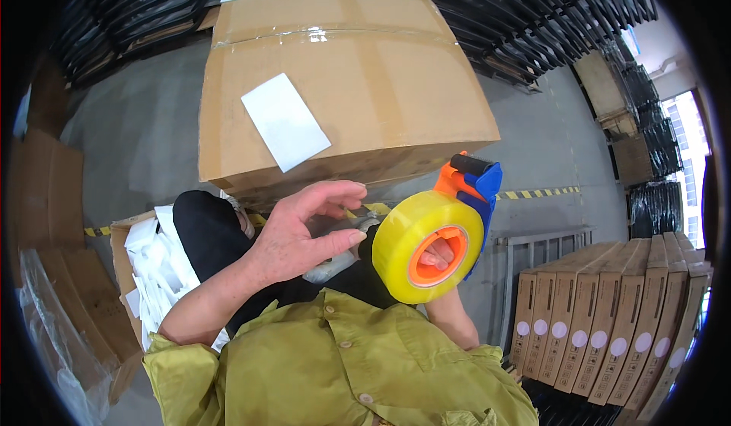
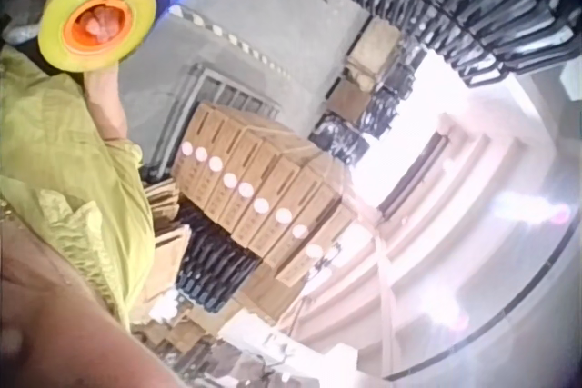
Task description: Taping multiple white labels onto a large cardboard box using a tape dispenser.
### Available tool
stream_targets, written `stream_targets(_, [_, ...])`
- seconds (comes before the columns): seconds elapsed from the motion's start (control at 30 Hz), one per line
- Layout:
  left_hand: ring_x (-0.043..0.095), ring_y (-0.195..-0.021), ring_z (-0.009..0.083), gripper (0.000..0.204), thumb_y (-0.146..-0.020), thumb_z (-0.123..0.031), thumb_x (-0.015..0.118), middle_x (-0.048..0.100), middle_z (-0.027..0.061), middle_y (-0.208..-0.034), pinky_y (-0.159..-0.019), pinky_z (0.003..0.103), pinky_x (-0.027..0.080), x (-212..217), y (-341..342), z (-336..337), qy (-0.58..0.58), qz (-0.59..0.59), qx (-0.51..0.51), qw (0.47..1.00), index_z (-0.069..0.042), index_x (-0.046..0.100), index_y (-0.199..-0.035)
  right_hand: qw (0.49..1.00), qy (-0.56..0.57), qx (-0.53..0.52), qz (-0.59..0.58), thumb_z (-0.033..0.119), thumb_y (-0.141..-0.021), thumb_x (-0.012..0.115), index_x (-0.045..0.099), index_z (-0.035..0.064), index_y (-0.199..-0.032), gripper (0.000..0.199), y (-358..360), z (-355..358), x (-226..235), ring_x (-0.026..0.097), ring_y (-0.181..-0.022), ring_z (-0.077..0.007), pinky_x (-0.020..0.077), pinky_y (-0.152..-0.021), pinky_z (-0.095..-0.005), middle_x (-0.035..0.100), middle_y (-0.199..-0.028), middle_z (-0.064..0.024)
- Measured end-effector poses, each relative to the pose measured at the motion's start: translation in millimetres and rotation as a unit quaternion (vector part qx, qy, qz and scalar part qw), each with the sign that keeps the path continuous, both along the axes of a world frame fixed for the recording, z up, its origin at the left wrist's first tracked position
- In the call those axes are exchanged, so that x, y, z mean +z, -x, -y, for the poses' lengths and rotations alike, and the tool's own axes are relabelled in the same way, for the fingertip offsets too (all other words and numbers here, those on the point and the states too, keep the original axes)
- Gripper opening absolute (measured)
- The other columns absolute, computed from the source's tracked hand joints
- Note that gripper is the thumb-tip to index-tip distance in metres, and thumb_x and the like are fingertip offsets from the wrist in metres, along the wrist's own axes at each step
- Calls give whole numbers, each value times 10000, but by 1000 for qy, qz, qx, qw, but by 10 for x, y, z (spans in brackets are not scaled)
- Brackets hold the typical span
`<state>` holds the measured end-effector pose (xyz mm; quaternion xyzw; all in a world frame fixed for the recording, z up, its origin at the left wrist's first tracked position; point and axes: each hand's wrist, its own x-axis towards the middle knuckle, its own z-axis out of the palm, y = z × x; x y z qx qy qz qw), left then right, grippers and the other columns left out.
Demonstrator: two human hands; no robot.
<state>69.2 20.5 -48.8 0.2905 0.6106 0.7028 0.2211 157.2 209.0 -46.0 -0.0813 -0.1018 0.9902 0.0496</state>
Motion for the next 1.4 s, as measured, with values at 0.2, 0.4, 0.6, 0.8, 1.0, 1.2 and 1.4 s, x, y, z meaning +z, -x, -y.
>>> stream_targets(0.2, [541, -916, 134, 401, -761, -122, 631, 560, 78, -1046, -801, 280, 440, 197, 20, -27, 10, -9, -3, 1000, -40, 496, -1129, 969, 85, 111, -204, 370, -827, 394, 432, -8, -1155, 501, 2, -67, -92, 517, -922, -293, 427, -819, -401, 514, -1051, -169])
stream_targets(0.4, [529, -868, 110, 355, -852, -224, 509, 584, 96, -952, -766, 254, 426, 306, 146, -153, 107, 86, -96, 986, 12, 492, -1116, 998, -64, 17, -7, 358, -797, 458, 428, 11, -1183, 520, -211, -301, -650, 534, -977, -316, 432, -866, -404, 527, -1102, -160])
stream_targets(0.6, [533, -814, 115, 329, -877, -242, 423, 596, 84, -910, -775, 252, 408, 390, 209, -288, 176, 106, -140, 968, 16, 544, -1040, 993, -89, 45, -55, 321, -786, 491, 444, 8, -1164, 492, -173, -274, -523, 537, -985, -282, 421, -882, -396, 534, -1106, -143])
stream_targets(0.8, [502, -842, 85, 287, -874, -247, 448, 587, 0, -903, -760, 240, 409, 370, 298, -312, 239, 129, -210, 939, -46, 591, -1020, 991, -96, 76, -48, 304, -778, 522, 436, 6, -1173, 503, -209, -314, -553, 539, -990, -268, 420, -886, -394, 535, -1115, -143])
stream_targets(1.0, [507, -826, 76, 263, -863, -253, 463, 586, -11, -878, -743, 235, 414, 443, 334, -357, 287, 178, -212, 917, -58, 606, -965, 988, -75, 112, -80, 282, -781, 525, 425, -7, -1181, 503, -207, -308, -617, 531, -1014, -268, 411, -903, -390, 523, -1134, -152])
stream_targets(1.2, [525, -800, 77, 226, -855, -221, 478, 594, -15, -844, -741, 226, 420, 407, 363, -348, 289, 157, -212, 920, -65, 617, -944, 988, -33, 122, -86, 267, -743, 583, 383, -21, -1211, 585, -207, -326, -678, 530, -1016, -268, 412, -906, -383, 517, -1137, -162])
stream_targets(1.4, [544, -741, 71, 145, -803, -125, 571, 619, 17, -778, -718, 228, 440, 321, 313, -331, 281, 93, -164, 941, -18, 632, -880, 986, -114, 99, -67, 332, -791, 445, 451, 9, -1139, 475, -217, -282, -677, 546, -925, -279, 440, -842, -410, 539, -1068, -151])
